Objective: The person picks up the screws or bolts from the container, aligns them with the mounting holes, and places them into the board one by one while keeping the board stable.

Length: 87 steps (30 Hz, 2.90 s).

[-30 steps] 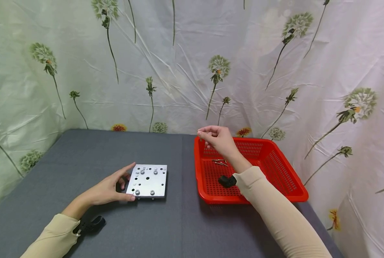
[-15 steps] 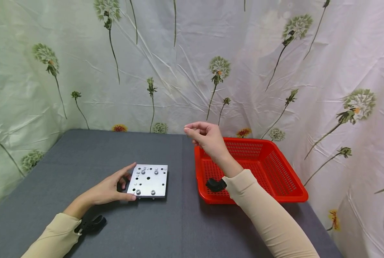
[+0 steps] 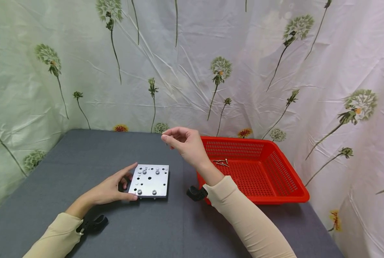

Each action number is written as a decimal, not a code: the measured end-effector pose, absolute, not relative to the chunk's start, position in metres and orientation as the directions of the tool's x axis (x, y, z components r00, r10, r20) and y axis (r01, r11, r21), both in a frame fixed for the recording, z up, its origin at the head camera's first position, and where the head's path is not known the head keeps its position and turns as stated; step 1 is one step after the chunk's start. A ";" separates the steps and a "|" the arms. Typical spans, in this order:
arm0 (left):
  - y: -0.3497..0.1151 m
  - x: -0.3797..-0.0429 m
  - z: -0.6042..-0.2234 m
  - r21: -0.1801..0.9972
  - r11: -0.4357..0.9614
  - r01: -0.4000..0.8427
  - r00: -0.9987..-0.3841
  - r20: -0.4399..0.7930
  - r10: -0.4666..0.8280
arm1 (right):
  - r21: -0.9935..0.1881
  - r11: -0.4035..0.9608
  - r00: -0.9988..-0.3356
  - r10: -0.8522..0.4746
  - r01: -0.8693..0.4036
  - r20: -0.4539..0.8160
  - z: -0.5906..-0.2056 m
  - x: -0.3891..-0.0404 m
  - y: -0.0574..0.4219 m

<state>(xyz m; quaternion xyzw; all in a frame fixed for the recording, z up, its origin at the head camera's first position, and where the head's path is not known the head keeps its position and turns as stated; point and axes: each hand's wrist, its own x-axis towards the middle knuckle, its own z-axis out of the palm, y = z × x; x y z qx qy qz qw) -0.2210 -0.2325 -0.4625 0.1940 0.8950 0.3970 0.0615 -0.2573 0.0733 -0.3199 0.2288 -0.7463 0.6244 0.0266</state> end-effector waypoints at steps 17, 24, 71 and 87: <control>-0.230 -0.223 -0.463 0.745 0.606 0.279 -0.916 0.016 0.402 | -0.944 0.053 -0.914 -0.272 -0.325 0.299 -0.361 -0.247 0.042; -0.232 -0.221 -0.461 0.750 0.599 0.281 -0.917 0.026 0.397 | -0.949 0.079 -0.919 -0.283 -0.306 0.273 -0.373 -0.242 0.032; -0.234 -0.221 -0.461 0.756 0.599 0.262 -0.916 -0.001 0.401 | -0.878 0.366 -0.866 -0.489 -0.309 0.101 -0.423 -0.254 -0.002; -0.234 -0.221 -0.462 0.753 0.602 0.264 -0.917 0.002 0.399 | -0.823 0.434 -0.864 -0.487 -0.367 0.129 -0.428 -0.253 -0.007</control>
